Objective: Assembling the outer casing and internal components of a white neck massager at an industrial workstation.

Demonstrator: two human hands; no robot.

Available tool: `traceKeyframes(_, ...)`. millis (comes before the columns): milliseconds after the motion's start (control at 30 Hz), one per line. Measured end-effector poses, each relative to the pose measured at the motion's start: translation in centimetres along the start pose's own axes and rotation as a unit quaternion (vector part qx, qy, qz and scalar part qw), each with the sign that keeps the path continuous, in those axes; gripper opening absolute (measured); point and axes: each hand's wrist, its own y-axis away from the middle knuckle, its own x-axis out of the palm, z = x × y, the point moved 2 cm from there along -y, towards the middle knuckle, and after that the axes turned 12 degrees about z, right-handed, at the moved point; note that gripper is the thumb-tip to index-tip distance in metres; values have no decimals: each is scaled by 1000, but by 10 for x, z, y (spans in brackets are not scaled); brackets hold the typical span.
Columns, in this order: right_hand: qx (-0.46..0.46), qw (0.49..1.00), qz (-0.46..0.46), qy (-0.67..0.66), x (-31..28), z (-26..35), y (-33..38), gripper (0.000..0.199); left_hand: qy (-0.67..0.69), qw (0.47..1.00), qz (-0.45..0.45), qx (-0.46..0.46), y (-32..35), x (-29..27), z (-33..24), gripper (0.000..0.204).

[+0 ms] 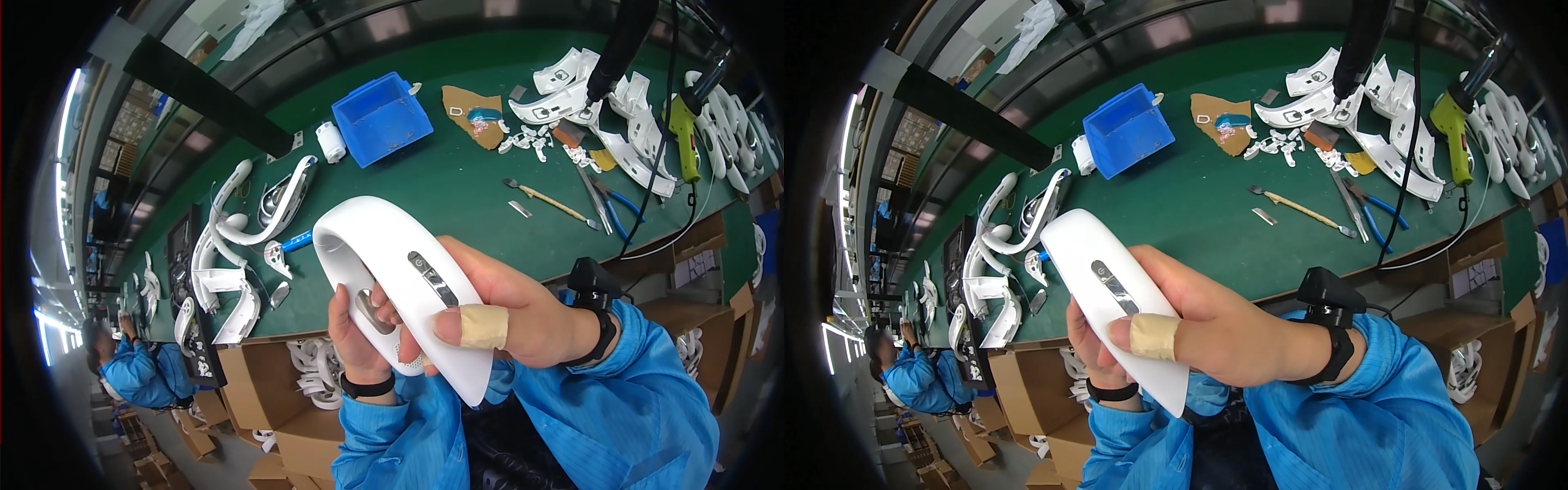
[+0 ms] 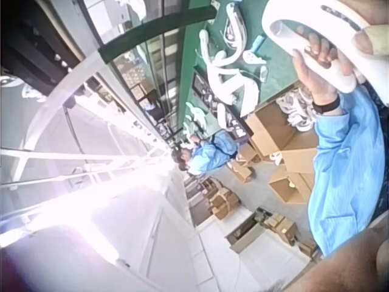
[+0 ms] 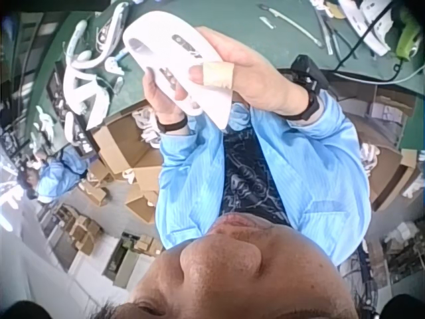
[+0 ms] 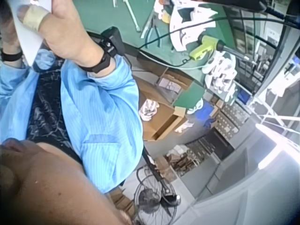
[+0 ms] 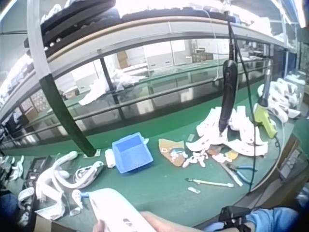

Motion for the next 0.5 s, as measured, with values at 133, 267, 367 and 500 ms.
traceKeyframes(133, 6, 1000, 9, 0, 0, -2, 1, 67, -81, 995, -47, 15, 0, 1, 0, 47)
traceKeyframes(267, 3, 1000, 9, 6, 3, -1, 1, 65, -86, 994, -61, 18, 0, 1, 0, 47)
traceKeyframes(367, 14, 999, 18, 24, 4, 0, 2, 63, -74, 994, -77, 24, 3, -6, -1, 46)
traceKeyframes(500, -15, 999, 28, 21, 10, -1, -1, 61, -92, 996, 1, 17, 13, -38, -3, 60)
